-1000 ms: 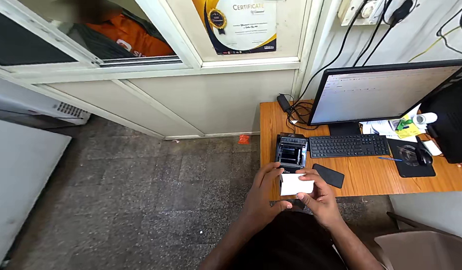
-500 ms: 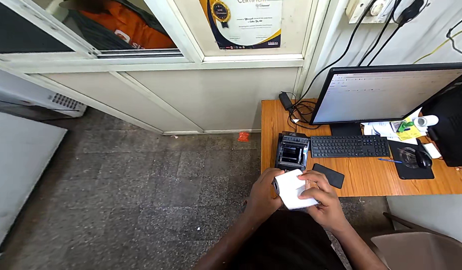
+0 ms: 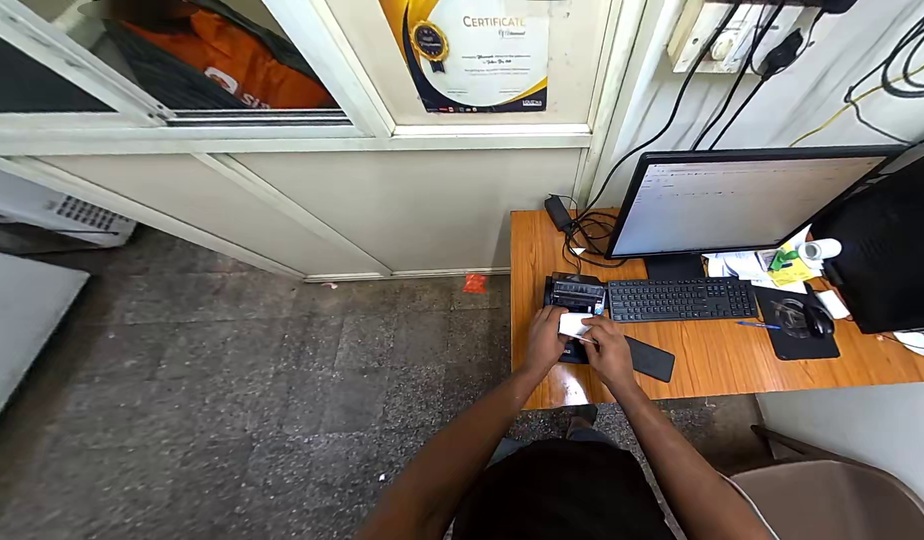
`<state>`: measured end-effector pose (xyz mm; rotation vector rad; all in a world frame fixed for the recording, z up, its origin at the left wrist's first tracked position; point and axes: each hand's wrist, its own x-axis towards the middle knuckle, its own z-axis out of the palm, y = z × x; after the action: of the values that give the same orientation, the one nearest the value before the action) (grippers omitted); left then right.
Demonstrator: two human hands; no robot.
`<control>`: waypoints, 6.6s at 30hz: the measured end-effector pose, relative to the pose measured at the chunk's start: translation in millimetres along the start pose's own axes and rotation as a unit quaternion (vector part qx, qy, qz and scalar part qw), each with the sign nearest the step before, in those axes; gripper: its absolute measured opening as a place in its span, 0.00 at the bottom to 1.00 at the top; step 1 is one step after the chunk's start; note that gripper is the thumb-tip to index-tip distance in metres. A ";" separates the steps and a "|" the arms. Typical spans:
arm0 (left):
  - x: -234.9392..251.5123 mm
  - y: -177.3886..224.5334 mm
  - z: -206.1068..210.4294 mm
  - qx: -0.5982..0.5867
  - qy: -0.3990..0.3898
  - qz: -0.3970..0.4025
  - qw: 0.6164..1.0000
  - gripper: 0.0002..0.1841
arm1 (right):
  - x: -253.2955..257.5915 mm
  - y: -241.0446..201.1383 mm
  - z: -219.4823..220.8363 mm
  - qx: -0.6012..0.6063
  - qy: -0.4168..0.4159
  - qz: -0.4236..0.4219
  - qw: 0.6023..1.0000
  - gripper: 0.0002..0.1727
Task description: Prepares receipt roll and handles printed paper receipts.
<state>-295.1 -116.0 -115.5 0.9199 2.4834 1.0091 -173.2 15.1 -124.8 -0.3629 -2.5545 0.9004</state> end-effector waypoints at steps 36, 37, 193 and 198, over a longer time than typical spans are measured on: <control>18.1 -19.4 6.3 0.187 0.018 -0.021 0.982 0.25 | 44.1 -3.8 18.5 -0.243 -0.170 -0.038 0.954 0.08; 13.2 -20.6 4.9 0.166 0.045 -0.031 0.985 0.26 | 44.7 -4.1 18.2 -0.246 -0.161 -0.044 0.955 0.07; -353.2 -216.5 -30.3 -0.155 -0.107 -0.559 0.807 0.21 | -6.0 12.3 -15.3 0.039 -0.026 0.250 0.967 0.26; -349.6 -213.2 -31.1 -0.151 -0.108 -0.554 0.812 0.21 | -0.6 4.3 -16.2 0.060 -0.018 0.226 0.972 0.26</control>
<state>-144.6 -480.4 -230.6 -0.5022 1.9952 0.7292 -164.8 26.9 -116.3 -0.9230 -2.4757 1.2205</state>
